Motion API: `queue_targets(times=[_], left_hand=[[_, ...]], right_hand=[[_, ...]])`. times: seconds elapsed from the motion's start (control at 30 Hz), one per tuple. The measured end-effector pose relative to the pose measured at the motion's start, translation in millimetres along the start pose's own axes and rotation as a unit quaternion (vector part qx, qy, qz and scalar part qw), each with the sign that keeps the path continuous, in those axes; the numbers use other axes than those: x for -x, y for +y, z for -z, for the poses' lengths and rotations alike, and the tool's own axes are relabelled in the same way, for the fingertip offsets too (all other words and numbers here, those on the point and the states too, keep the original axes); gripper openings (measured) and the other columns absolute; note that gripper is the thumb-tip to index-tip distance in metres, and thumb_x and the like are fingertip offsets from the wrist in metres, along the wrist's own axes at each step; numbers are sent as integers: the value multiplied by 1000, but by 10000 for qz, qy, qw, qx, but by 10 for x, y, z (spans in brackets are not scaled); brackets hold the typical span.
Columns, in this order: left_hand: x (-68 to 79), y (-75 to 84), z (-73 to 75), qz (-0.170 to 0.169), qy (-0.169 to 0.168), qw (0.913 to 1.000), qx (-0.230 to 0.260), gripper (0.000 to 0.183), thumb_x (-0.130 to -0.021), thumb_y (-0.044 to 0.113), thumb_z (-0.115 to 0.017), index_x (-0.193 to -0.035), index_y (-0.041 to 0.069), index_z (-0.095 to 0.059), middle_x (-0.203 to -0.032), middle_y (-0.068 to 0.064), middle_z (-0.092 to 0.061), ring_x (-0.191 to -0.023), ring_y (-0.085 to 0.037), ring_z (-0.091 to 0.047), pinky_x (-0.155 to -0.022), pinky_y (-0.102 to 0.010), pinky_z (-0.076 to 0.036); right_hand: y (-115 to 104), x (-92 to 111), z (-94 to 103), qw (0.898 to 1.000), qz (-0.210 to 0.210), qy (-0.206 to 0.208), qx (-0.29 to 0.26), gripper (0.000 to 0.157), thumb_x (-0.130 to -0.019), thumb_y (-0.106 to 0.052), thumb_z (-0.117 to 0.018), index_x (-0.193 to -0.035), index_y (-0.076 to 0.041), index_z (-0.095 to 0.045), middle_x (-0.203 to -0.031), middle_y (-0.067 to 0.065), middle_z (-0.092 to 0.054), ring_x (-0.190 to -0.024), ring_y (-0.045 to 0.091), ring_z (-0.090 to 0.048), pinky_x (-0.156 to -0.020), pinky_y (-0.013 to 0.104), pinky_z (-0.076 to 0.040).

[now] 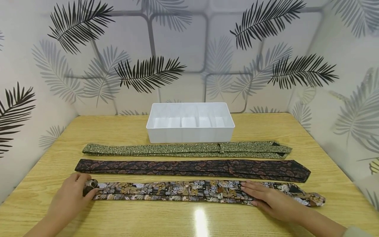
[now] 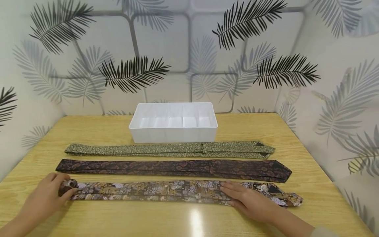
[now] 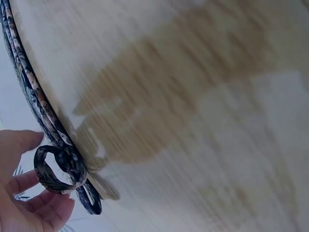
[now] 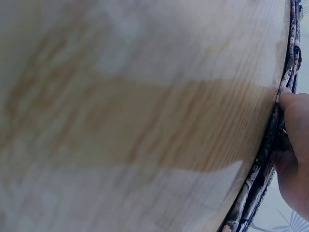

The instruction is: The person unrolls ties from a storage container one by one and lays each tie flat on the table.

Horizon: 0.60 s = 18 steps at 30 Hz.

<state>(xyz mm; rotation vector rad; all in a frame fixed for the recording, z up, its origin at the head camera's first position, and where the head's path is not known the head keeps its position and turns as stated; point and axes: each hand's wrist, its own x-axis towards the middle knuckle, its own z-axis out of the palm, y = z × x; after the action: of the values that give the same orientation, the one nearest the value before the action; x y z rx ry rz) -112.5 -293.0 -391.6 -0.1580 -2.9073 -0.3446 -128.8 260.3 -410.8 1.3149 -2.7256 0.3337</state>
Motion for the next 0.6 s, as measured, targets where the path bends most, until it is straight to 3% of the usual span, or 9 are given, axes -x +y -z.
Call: queue_targets(times=[0.43, 0.6], left_hand=[[-10, -115, 69, 494, -310, 9980, 231, 34, -81, 9, -57, -110, -9, -50, -96, -30, -49, -76, -34, -53, -54, -39, -44], [5, -169, 69, 211, 113, 9997, 60, 27, -79, 0, -56, -105, -9, -54, -88, -27, -50, -65, -25, -49, -48, -31, -38]], right_hand=[[-3, 0, 3, 10000, 20, 8, 6, 45, -92, -24, -50, -135, -15, -42, -136, 9, -46, -124, 19, -45, -84, 36, -51], [-4, 5, 1, 10000, 12, 3, -3, 45, -92, -24, -50, -136, -15, -42, -137, 9, -46, -125, 18, -44, -84, 35, -51]])
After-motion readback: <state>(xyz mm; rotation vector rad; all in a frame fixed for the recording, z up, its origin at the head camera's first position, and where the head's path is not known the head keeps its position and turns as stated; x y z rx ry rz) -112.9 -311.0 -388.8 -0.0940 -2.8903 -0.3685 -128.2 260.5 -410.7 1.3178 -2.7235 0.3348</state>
